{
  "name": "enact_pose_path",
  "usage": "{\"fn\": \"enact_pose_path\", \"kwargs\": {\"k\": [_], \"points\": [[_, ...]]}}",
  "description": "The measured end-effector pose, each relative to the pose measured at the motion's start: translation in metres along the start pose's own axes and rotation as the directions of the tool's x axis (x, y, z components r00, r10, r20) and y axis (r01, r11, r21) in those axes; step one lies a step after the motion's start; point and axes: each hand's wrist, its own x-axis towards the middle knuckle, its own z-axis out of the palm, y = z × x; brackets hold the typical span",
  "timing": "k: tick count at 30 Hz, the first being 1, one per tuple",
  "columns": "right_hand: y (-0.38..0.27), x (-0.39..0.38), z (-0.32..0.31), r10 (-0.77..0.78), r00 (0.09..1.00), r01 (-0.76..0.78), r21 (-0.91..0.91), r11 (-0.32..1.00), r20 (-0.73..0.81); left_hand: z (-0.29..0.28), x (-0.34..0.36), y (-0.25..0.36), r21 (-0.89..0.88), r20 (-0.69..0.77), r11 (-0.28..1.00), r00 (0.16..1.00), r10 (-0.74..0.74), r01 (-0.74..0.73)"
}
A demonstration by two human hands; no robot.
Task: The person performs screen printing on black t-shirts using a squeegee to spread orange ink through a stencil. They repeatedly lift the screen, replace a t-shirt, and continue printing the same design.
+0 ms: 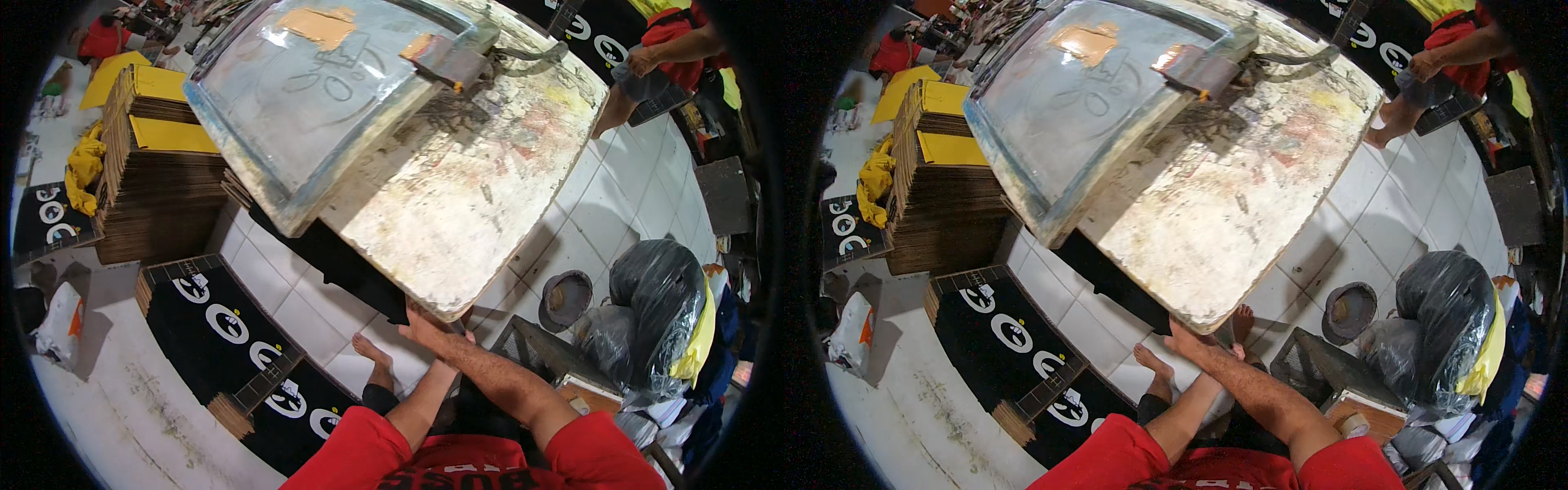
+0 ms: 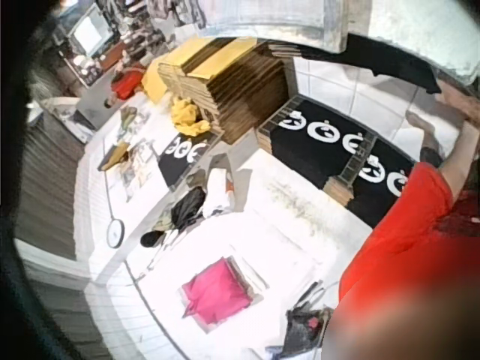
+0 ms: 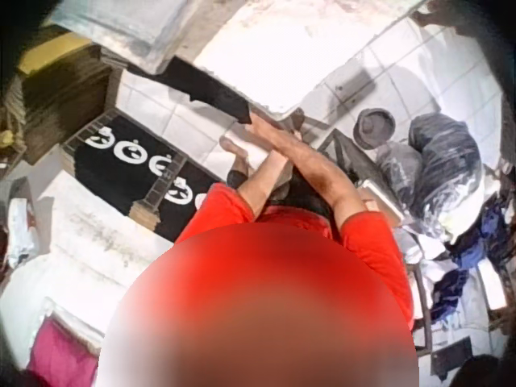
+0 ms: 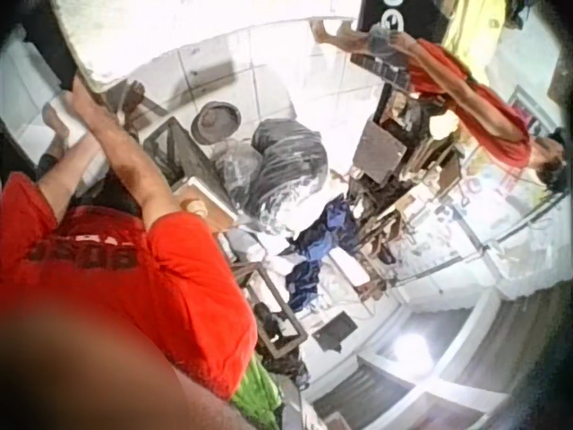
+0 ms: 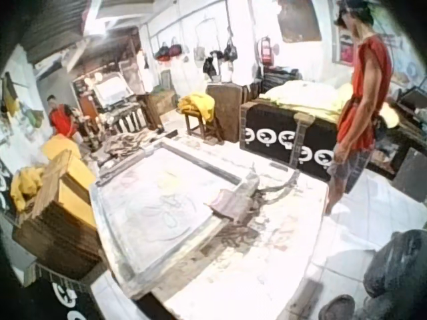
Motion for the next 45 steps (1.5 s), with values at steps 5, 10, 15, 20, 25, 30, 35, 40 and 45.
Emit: {"fn": "enact_pose_path", "kwargs": {"k": [5, 10, 15, 20, 25, 30, 35, 40, 45], "points": [[0.058, -0.023, 0.014, -0.176, 0.945, 0.231, 0.179, 0.956, -0.277, 0.002, 0.028, -0.015, 0.278, -0.131, 0.954, 0.979, 0.157, -0.115], [0.082, -0.025, 0.021, 0.008, 0.962, 0.054, 0.22, 0.974, -0.272, 0.041, 0.021, -0.04, 0.378, -0.293, 0.921, 0.931, 0.217, -0.096], [0.092, -0.032, 0.035, 0.034, 0.886, 0.145, 0.345, 0.927, -0.462, 0.056, 0.014, -0.059, 0.468, -0.376, 0.882, 0.889, 0.261, -0.06], [0.084, -0.049, 0.045, 0.056, 0.872, 0.189, 0.441, 0.877, -0.487, 0.06, 0.004, -0.07, 0.511, -0.446, 0.86, 0.855, 0.266, -0.001], [0.089, -0.066, 0.042, 0.194, 0.933, -0.037, 0.455, 0.89, -0.303, 0.067, -0.002, -0.077, 0.508, -0.508, 0.857, 0.833, 0.22, 0.084], [0.094, -0.067, 0.049, 0.293, 0.935, -0.192, 0.41, 0.891, -0.199, 0.083, -0.015, -0.085, 0.51, -0.548, 0.844, 0.819, 0.172, 0.164], [0.09, -0.06, 0.043, 0.16, 0.975, -0.126, 0.207, 0.97, -0.155, 0.121, -0.054, -0.056, 0.743, -0.608, 0.636, 0.609, 0.509, 0.209], [0.093, -0.089, 0.024, 0.322, 0.94, -0.31, 0.112, 0.944, -0.114, 0.229, -0.069, 0.063, 0.941, 0.329, -0.317, 0.11, 0.938, -0.114], [0.096, -0.105, 0.035, 0.4, 0.917, -0.379, 0.295, 0.877, -0.01, 0.317, -0.022, 0.176, 0.832, 0.53, -0.547, 0.426, 0.734, -0.093]]}}
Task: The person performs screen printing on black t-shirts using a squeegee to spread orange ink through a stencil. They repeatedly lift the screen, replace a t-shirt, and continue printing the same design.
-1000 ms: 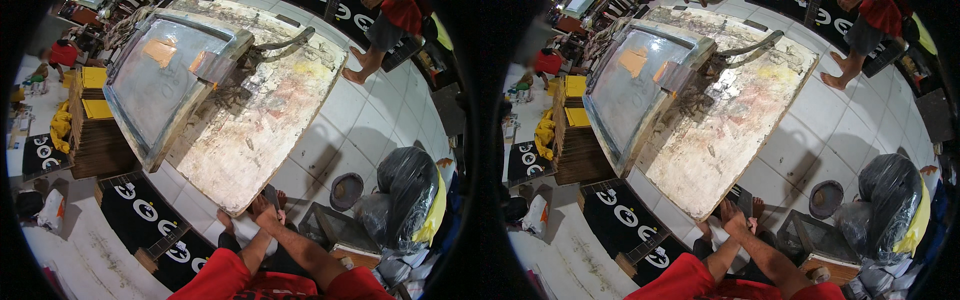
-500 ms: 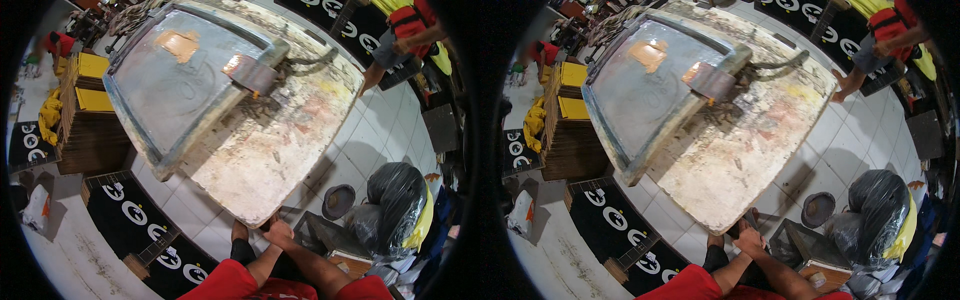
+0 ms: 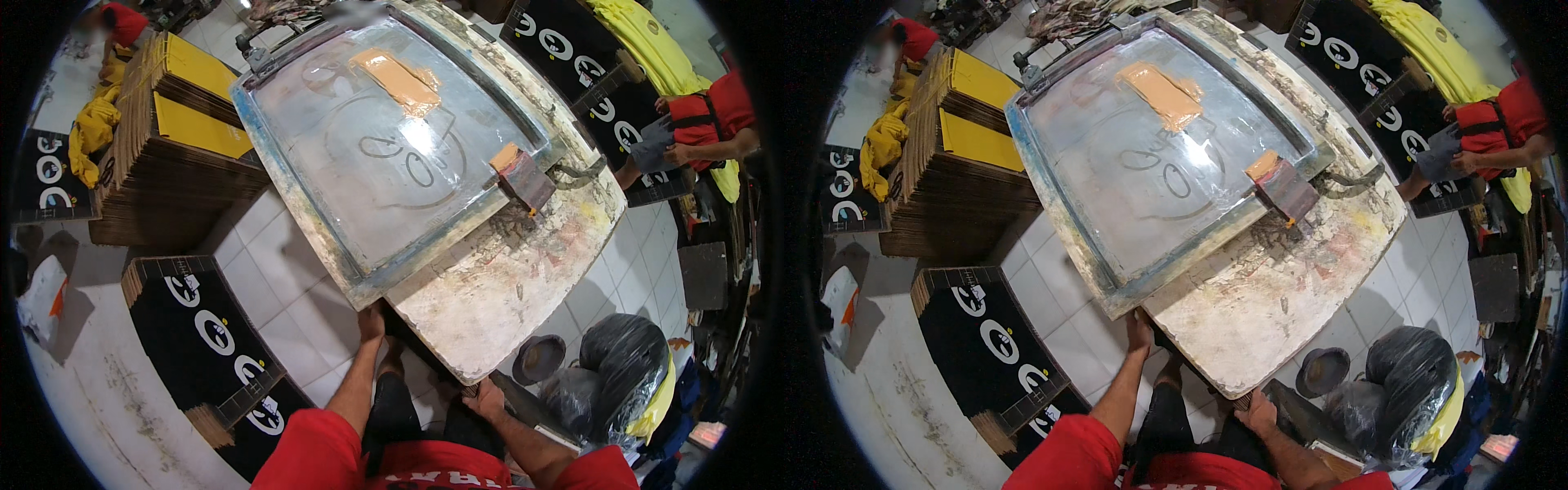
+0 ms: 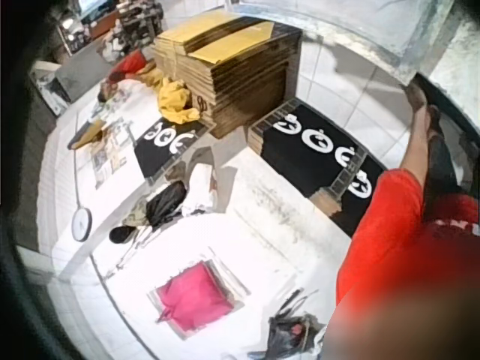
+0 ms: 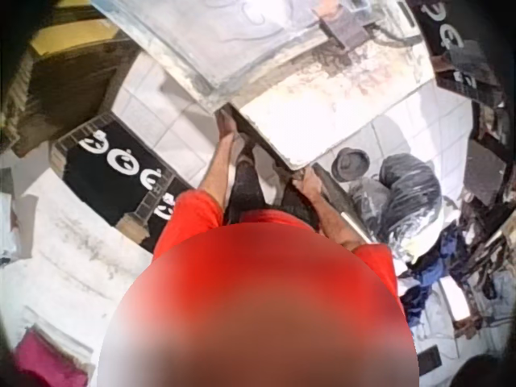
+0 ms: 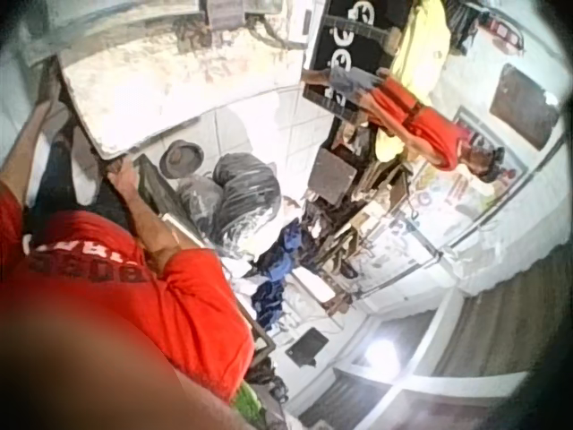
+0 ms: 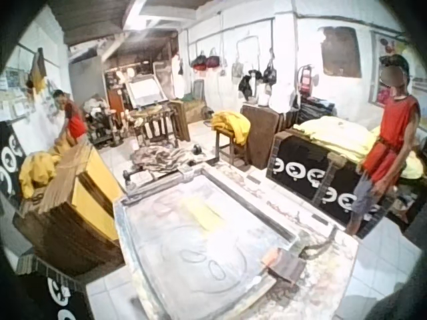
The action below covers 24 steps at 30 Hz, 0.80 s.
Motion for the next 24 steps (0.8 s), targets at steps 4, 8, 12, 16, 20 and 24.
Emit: {"fn": "enact_pose_path", "kwargs": {"k": [4, 8, 12, 16, 20, 24], "points": [[0.004, 0.001, 0.018, 0.003, 1.0, -0.004, 0.034, 0.999, 0.024, 0.013, 0.032, -0.012, 0.299, 0.064, 0.918, 0.965, 0.254, -0.262], [0.007, 0.002, 0.016, 0.013, 1.0, -0.013, 0.014, 1.0, 0.02, 0.001, 0.029, -0.015, 0.242, 0.264, 0.953, 0.958, 0.114, -0.181], [0.011, 0.012, -0.008, 0.061, 0.985, -0.065, 0.021, 0.998, 0.161, -0.009, 0.035, -0.005, -0.556, 0.255, 0.775, 0.949, -0.186, 0.302], [0.024, 0.019, -0.04, 0.027, 0.958, -0.016, -0.04, 0.999, 0.285, -0.008, 0.012, 0.01, -0.414, 0.14, 0.804, 0.903, -0.406, 0.426], [0.072, 0.031, -0.082, 0.153, 0.958, -0.215, 0.257, 0.942, 0.242, -0.002, -0.037, 0.029, -0.122, -0.054, 0.967, 0.971, -0.232, 0.224], [0.167, 0.052, -0.137, 0.096, 0.974, -0.158, 0.31, 0.937, 0.204, 0.002, -0.097, 0.08, -0.219, -0.284, 0.858, 0.811, -0.512, 0.465]]}}
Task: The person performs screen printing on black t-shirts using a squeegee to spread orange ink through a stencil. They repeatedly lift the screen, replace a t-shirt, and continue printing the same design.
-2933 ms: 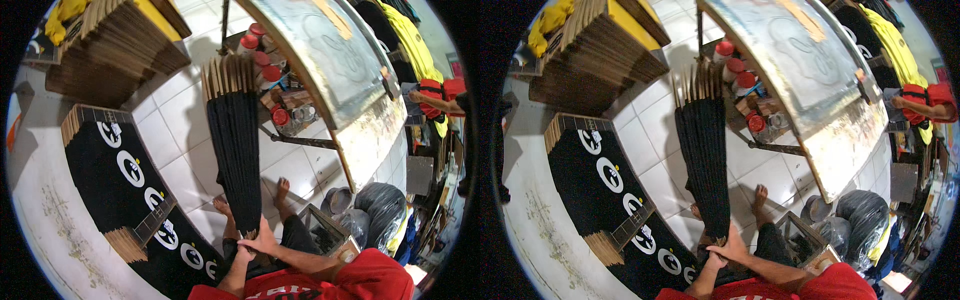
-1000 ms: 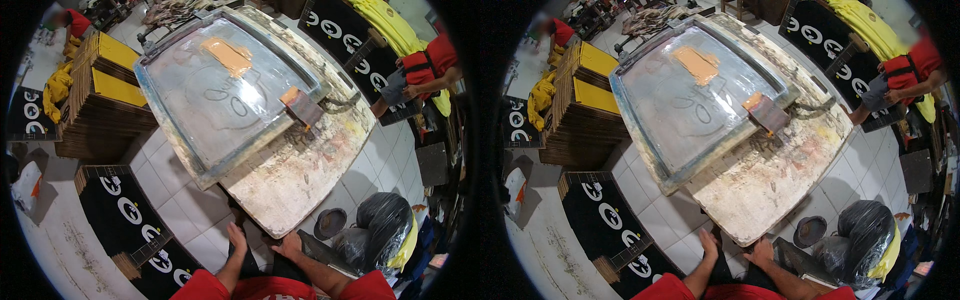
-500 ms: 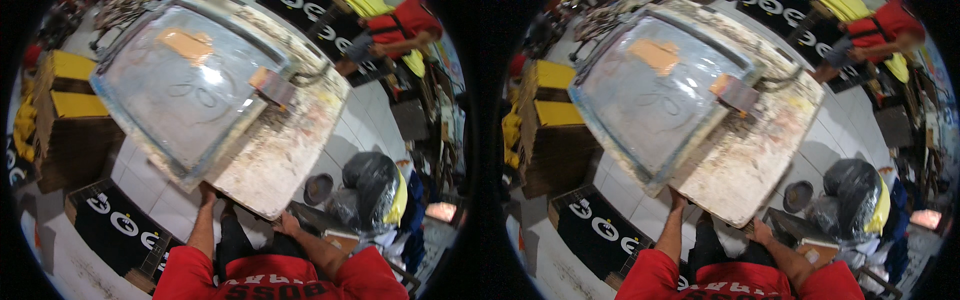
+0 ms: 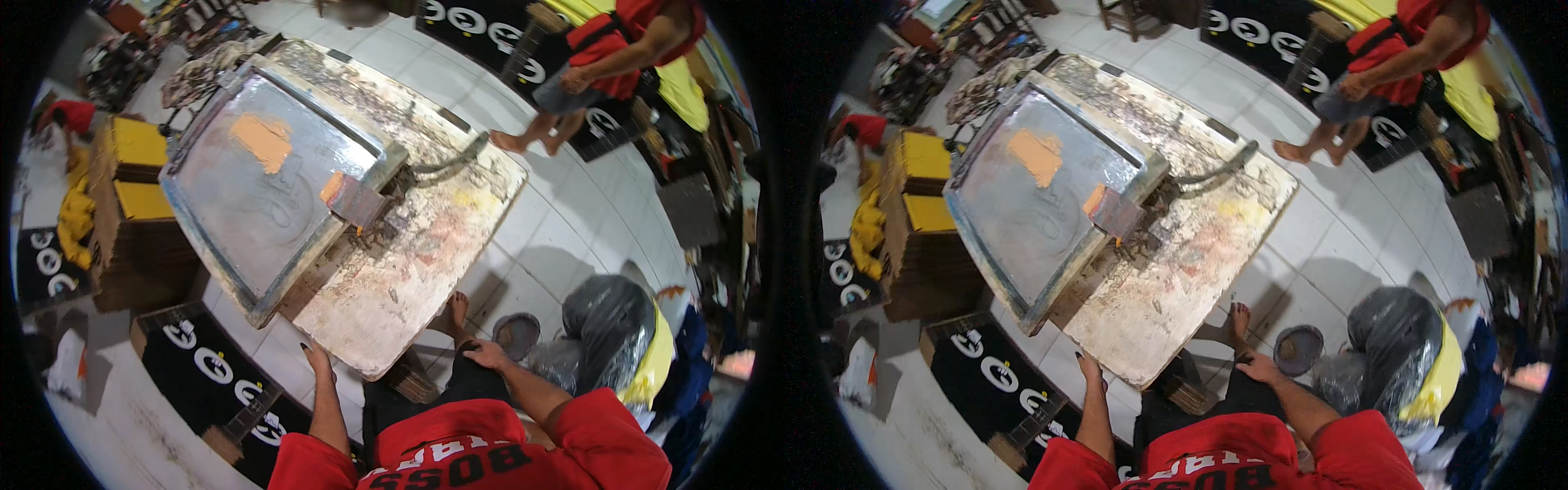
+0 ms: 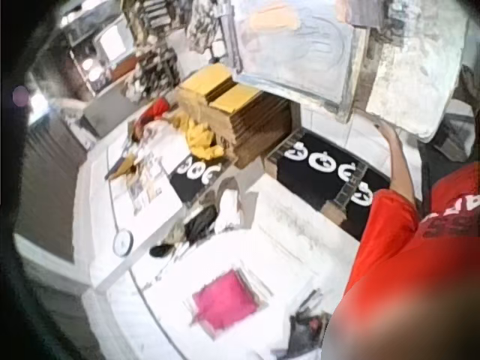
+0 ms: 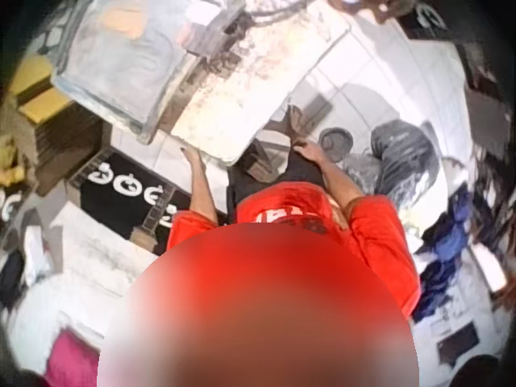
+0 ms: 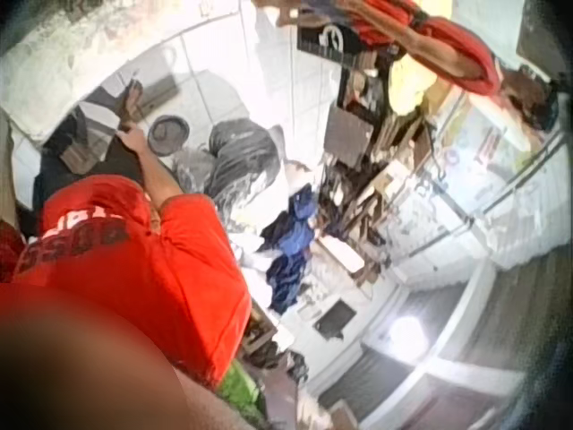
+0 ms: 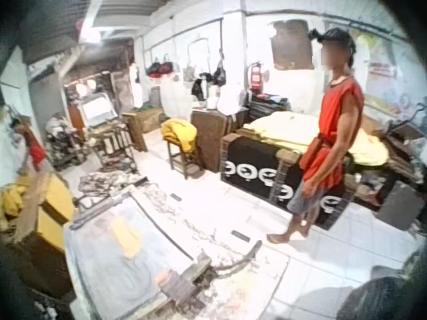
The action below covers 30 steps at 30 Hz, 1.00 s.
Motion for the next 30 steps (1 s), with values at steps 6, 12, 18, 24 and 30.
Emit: {"fn": "enact_pose_path", "kwargs": {"k": [6, 12, 18, 24, 30], "points": [[0.141, 0.041, -0.14, 0.142, 0.941, -0.165, -0.049, 0.985, -0.308, 0.009, -0.142, 0.052, -0.324, -0.206, 0.946, 0.974, -0.098, 0.027], [0.211, 0.08, -0.201, 0.264, 0.934, -0.222, 0.189, 0.957, -0.242, 0.069, -0.165, 0.078, 0.129, -0.349, 0.967, 0.903, 0.251, -0.219], [0.133, 0.101, -0.202, 0.106, 0.99, -0.097, 0.1, 0.99, -0.092, 0.078, -0.182, 0.091, 0.416, -0.478, 0.908, 0.834, 0.273, -0.059], [0.071, 0.123, -0.257, 0.012, 0.994, -0.028, -0.151, 0.988, -0.109, 0.095, -0.213, 0.139, 0.734, -0.506, 0.568, 0.258, 0.823, -0.373], [0.05, 0.138, -0.37, 0.018, 0.952, -0.103, -0.265, 0.959, -0.305, 0.185, -0.245, 0.238, -0.625, -0.11, 0.669, 0.894, 0.435, -0.403]]}}
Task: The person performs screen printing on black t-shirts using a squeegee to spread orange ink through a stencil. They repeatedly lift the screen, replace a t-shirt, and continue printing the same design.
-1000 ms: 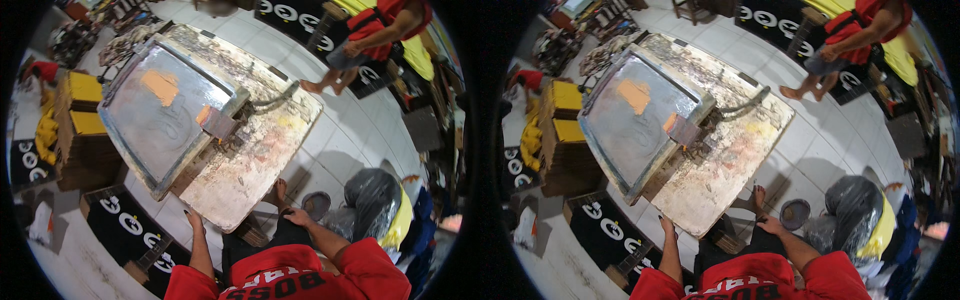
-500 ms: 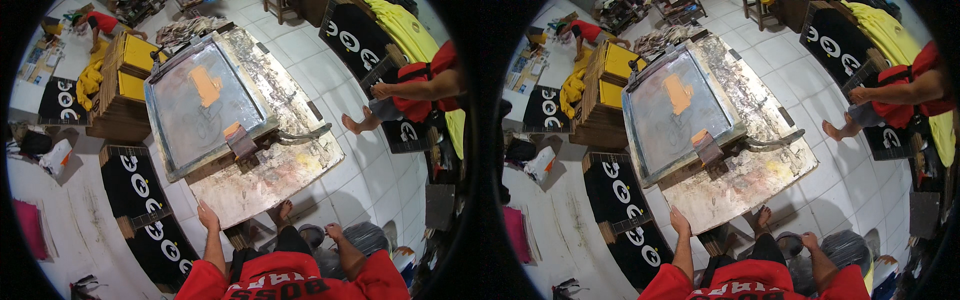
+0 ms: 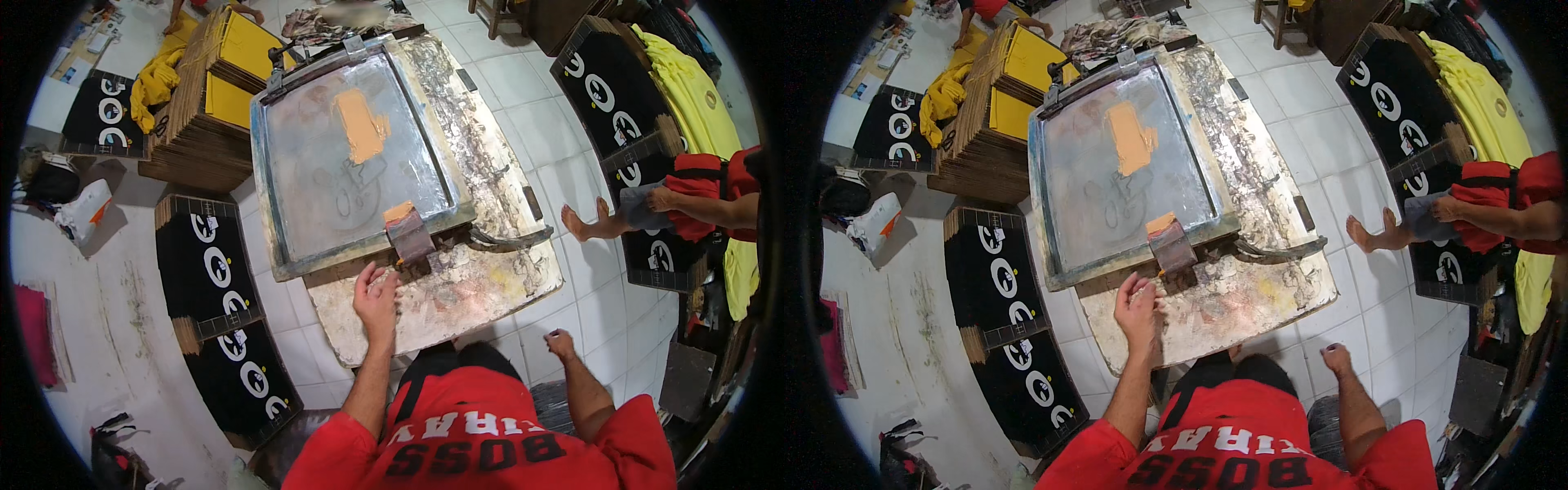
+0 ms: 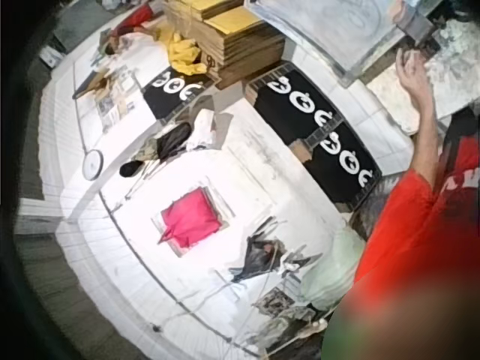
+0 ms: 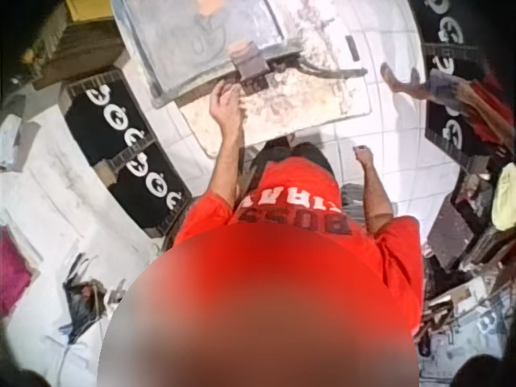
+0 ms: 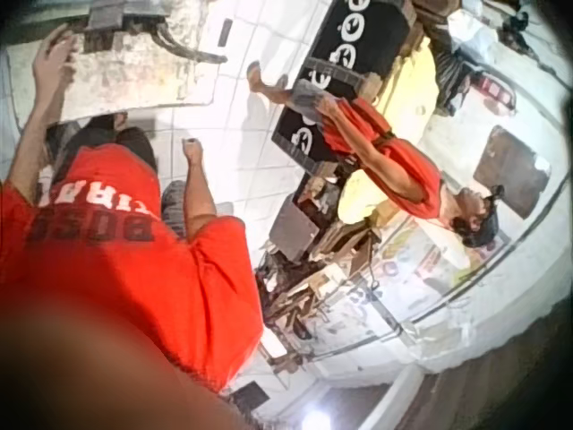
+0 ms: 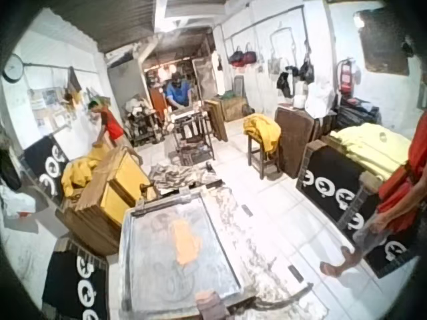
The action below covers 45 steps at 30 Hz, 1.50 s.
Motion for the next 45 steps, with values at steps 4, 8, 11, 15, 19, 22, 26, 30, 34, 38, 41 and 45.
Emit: {"fn": "enact_pose_path", "kwargs": {"k": [4, 8, 11, 15, 19, 22, 26, 30, 34, 38, 41, 45], "points": [[-0.003, 0.008, -0.055, 0.028, 0.996, -0.011, 0.193, 0.981, -0.087, 0.039, 0.012, 0.011, -0.019, -0.017, 0.982, 0.982, -0.188, 0.187], [-0.019, 0.013, -0.088, 0.122, 0.992, -0.112, 0.213, 0.971, -0.037, 0.047, 0.015, 0.01, 0.021, -0.1, 0.971, 0.967, -0.234, 0.237], [-0.038, 0.036, -0.103, 0.097, 0.994, -0.107, 0.25, 0.962, 0.053, 0.051, 0.011, 0.002, 0.022, -0.191, 0.972, 0.956, -0.224, 0.232], [-0.069, 0.094, -0.134, 0.025, 0.989, -0.037, 0.08, 0.996, 0.148, 0.059, 0.006, -0.013, 0.047, -0.368, 0.973, 0.91, -0.192, 0.225], [-0.109, 0.159, -0.188, -0.157, 0.979, 0.16, -0.012, 0.987, 0.13, 0.074, 0.009, -0.022, 0.005, -0.507, 0.992, 0.855, -0.108, 0.128], [-0.135, 0.191, -0.233, -0.17, 0.979, 0.169, 0.02, 0.985, 0.115, 0.083, 0.011, -0.024, 0.069, -0.573, 0.993, 0.819, -0.036, 0.091], [-0.15, 0.209, -0.27, -0.167, 0.976, 0.157, 0.085, 0.984, 0.142, 0.088, 0.01, -0.031, -0.091, -0.63, 0.991, 0.765, -0.132, 0.096], [-0.151, 0.21, -0.269, -0.176, 0.965, 0.145, 0.164, 0.976, 0.192, 0.084, 0.008, -0.043, -0.306, -0.616, 0.949, 0.743, -0.262, 0.081], [-0.151, 0.196, -0.248, -0.137, 0.972, 0.102, 0.183, 0.978, 0.189, 0.077, 0.009, -0.052, -0.415, -0.59, 0.904, 0.726, -0.354, 0.103], [-0.149, 0.171, -0.219, -0.124, 0.977, 0.086, 0.212, 0.974, 0.172, 0.06, 0.001, -0.055, -0.377, -0.592, 0.901, 0.692, -0.413, 0.216], [-0.144, 0.162, -0.195, -0.11, 0.972, 0.047, 0.284, 0.958, 0.208, 0.042, -0.014, -0.056, -0.294, -0.589, 0.921, 0.71, -0.386, 0.257], [-0.141, 0.178, -0.169, -0.09, 0.975, 0.013, 0.354, 0.935, 0.202, 0.021, -0.068, -0.056, 0.005, -0.711, 0.921, 0.649, -0.271, 0.39]]}}
